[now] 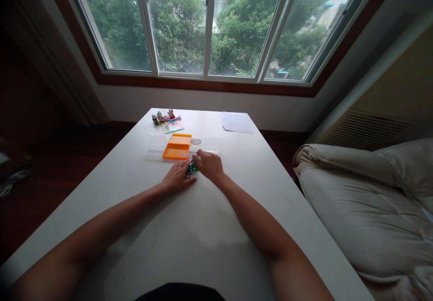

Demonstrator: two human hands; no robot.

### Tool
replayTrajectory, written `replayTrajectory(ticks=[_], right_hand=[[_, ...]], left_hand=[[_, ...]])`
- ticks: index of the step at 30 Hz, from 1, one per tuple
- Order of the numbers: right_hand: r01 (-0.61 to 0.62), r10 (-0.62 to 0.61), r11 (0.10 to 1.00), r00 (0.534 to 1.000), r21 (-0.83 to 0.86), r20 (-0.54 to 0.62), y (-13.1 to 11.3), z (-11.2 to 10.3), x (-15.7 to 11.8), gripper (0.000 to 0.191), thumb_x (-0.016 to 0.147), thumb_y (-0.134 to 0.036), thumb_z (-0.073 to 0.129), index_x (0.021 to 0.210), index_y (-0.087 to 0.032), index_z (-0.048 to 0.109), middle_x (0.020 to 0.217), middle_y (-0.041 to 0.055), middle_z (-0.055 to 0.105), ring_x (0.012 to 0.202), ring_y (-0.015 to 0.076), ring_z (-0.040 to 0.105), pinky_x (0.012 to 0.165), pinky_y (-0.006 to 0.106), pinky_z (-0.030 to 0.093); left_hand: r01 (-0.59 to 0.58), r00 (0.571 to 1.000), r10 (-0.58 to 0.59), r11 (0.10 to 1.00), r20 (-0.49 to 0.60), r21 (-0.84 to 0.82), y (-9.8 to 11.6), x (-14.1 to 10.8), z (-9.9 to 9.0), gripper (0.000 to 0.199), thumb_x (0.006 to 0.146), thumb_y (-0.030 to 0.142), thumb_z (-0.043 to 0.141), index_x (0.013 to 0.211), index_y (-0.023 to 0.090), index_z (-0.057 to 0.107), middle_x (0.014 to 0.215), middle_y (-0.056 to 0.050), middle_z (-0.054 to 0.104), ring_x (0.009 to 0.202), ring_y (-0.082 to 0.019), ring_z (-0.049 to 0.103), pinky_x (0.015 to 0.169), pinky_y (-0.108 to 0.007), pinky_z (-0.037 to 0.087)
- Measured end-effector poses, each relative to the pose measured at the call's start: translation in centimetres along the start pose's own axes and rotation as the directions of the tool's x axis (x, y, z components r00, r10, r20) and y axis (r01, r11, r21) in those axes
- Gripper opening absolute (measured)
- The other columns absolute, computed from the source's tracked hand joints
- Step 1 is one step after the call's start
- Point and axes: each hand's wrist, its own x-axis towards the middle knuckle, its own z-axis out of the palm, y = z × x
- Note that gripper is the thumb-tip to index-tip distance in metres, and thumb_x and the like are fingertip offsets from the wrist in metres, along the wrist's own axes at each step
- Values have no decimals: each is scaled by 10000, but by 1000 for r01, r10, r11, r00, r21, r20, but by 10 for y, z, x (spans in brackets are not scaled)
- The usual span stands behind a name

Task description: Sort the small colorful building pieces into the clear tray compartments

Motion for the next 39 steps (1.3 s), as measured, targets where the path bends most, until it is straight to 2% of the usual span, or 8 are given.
replayTrajectory(ticks=[7,10,16,21,23,29,39], right_hand=[[132,-132,990,991,-43,-16,-2,1,-5,333,1014,-456,437,1014,-210,662,845,46,717,777,179,625,650,277,300],[187,-187,981,982,-51,-8,0,1,-4,335,1013,-453,442,1006,-200,661,833,54,708,769,180,611,661,281,299],[350,-351,936,936,-41,-6,8,1,-3,343,1020,-453,429,1000,-196,656,830,55,695,776,186,590,695,294,308],[414,-416,908,910,-59,-8,12,2,-2,343,1021,-448,436,988,-188,657,854,64,701,791,190,578,716,305,311],[429,-431,900,902,-79,-4,12,3,-2,337,1019,-447,445,983,-188,659,855,66,700,792,191,575,721,308,309],[381,-383,922,924,-65,-16,21,1,-1,324,1022,-442,448,1016,-198,661,869,62,701,803,191,579,726,302,313],[419,-419,908,907,-5,43,32,-11,0,395,1022,-483,410,1077,-203,683,925,87,696,866,206,571,779,305,344]], left_hand=[[-22,999,19,998,-46,-59,2,2,1,765,811,528,666,1442,183,407,1433,-155,503,1345,-313,446,1171,-497,318],[7,999,-10,996,-36,-88,4,2,-3,746,801,520,677,1426,193,434,1419,-149,521,1334,-318,462,1146,-507,354],[59,998,-60,986,-2,-153,14,1,-21,533,817,432,677,1300,232,579,1229,-106,655,1170,-297,596,1027,-424,476],[33,998,-39,991,-42,-133,14,1,-22,567,822,443,676,1339,243,557,1271,-101,640,1199,-300,583,1043,-427,476],[32,998,-37,993,-43,-115,11,1,-17,591,830,452,666,1362,230,535,1294,-110,628,1215,-302,572,1063,-440,463],[12,1000,-13,998,-1,-67,4,6,-4,700,850,506,628,1448,194,442,1397,-137,564,1298,-314,515,1122,-465,413],[-72,996,78,989,41,-128,7,13,-11,641,855,466,633,1430,239,462,1423,-112,541,1303,-307,506,1107,-476,425]])
